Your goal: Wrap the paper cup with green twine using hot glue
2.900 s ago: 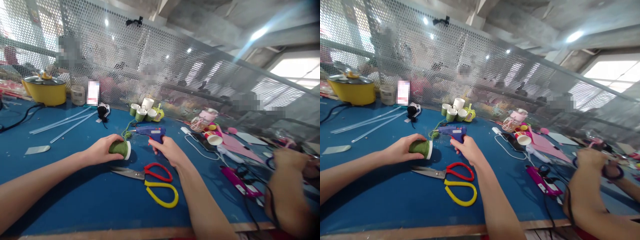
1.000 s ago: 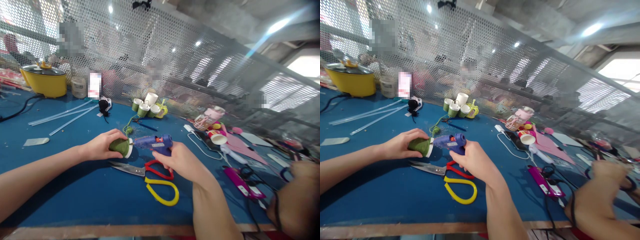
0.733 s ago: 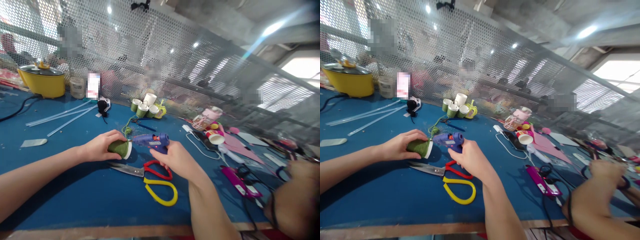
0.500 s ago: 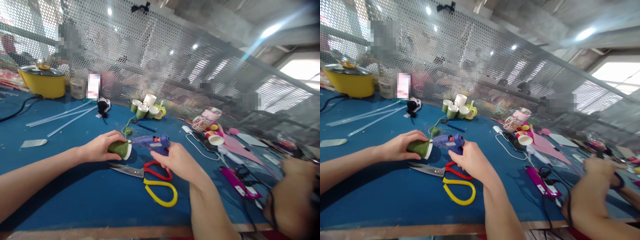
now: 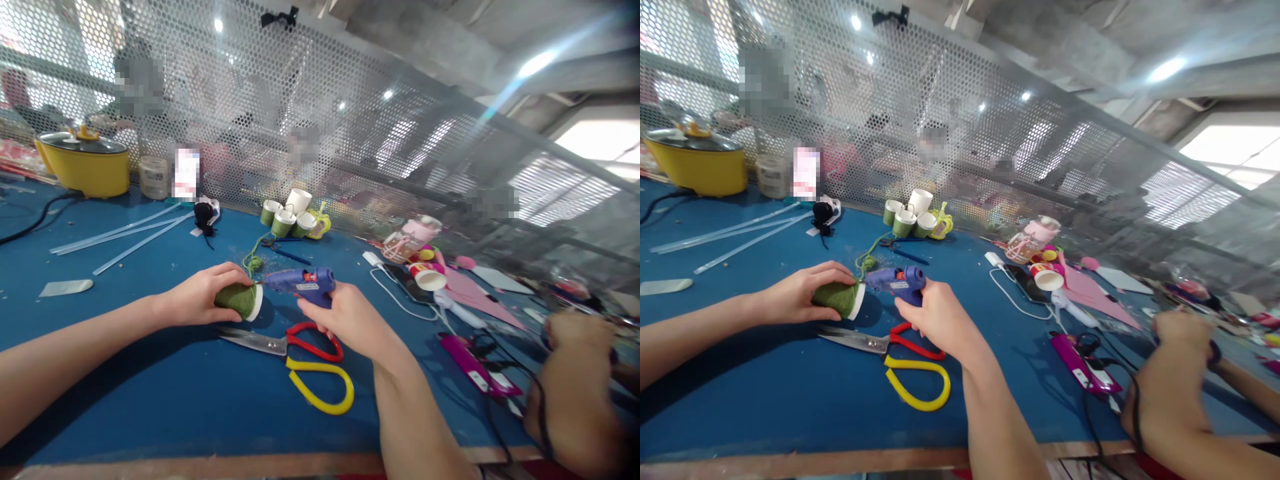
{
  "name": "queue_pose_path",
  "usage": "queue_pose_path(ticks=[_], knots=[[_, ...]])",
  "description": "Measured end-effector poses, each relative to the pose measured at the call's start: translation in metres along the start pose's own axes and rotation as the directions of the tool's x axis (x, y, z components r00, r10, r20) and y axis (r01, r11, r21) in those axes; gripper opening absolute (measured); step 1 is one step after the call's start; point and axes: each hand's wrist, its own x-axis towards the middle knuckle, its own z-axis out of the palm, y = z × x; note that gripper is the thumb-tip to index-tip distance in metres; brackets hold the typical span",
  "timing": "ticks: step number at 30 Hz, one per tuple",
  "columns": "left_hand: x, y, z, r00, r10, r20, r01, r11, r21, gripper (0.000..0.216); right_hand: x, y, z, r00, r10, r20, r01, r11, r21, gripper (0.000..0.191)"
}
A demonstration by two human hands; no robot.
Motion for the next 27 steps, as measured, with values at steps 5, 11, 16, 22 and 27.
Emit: queue_pose_path(ticks=[5,11,16,22,27], knots=[[0.000,0.000,0.000,1.000,0.003,0.004,-0.003,1.000,-0.002,0.040,-0.003,-0.003,-0.003,0.999,0.023,0.042,-0.022,0.999,-0.025,0.020],[0.000,-0.001,0.001,1.000,-0.001,-0.002,0.001,1.000,-0.014,0.042,-0.007,-0.008,-0.004,0.999,0.026,0.039,-0.024,0.999,-0.043,0.021],[0.000,-0.001,0.000,1.000,-0.019,0.009,0.019,1.000,-0.012,0.042,-0.009,-0.008,-0.004,0.999,0.002,0.041,0.001,0.998,-0.064,0.022],[0.000,-0.003,0.001,0.999,-0.032,0.003,0.032,0.999,-0.012,0.044,-0.012,-0.008,-0.005,0.997,-0.035,0.068,0.041,0.995,-0.089,0.020],[0.000,-0.003,0.001,0.999,-0.038,-0.002,0.038,0.999,-0.010,0.044,-0.012,-0.008,-0.005,0.998,-0.061,0.029,0.064,0.989,-0.131,0.017]])
